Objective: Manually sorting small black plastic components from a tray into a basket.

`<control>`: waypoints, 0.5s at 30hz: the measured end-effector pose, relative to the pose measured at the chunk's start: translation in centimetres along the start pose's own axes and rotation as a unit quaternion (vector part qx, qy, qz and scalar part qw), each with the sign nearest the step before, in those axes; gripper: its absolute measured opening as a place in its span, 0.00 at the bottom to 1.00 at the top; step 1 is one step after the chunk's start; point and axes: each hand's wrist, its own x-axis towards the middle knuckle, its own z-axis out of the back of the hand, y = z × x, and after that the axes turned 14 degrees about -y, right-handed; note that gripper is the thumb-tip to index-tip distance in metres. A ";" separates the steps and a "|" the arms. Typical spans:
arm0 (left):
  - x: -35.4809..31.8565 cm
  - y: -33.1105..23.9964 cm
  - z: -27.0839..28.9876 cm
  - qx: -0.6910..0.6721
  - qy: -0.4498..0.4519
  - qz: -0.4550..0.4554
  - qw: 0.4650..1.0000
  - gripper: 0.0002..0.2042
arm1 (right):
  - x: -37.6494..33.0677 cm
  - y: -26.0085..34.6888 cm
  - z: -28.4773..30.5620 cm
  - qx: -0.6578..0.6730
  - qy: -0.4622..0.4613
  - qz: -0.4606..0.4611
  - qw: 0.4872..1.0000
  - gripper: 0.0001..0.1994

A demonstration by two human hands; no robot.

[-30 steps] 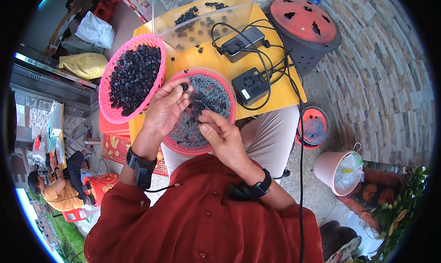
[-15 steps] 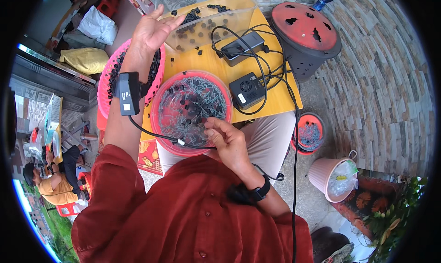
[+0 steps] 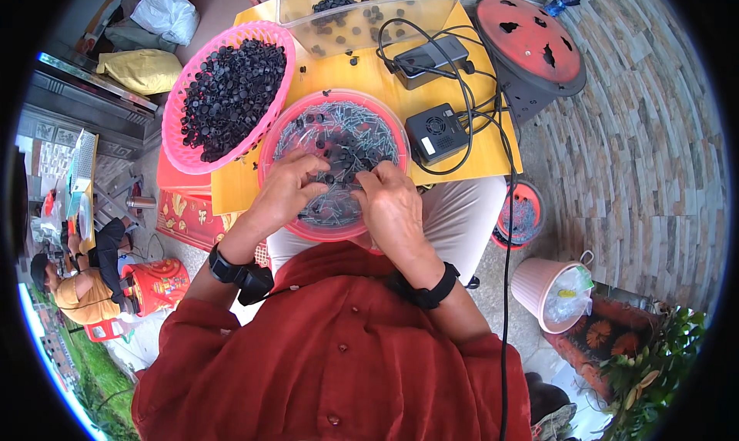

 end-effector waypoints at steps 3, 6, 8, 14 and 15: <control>-0.8 -0.5 -0.9 0.063 -0.033 -0.067 0.995 0.09 | 0.0 0.4 -0.5 -0.093 0.026 0.060 0.993 0.09; -0.8 -0.5 -1.2 0.096 -0.028 -0.059 0.993 0.09 | -0.3 0.3 -1.0 -0.118 0.051 0.093 0.987 0.06; -0.7 -0.2 -1.3 0.087 -0.037 -0.045 0.994 0.08 | -0.4 0.2 -1.1 -0.111 0.052 0.085 0.989 0.05; -1.2 1.8 -1.3 -0.143 -0.109 0.036 0.983 0.06 | -0.2 0.7 -1.0 -0.003 0.002 -0.014 1.000 0.02; -1.1 1.4 -1.0 -0.143 -0.108 0.036 0.983 0.06 | -0.2 0.7 -0.9 0.042 -0.019 -0.036 0.998 0.03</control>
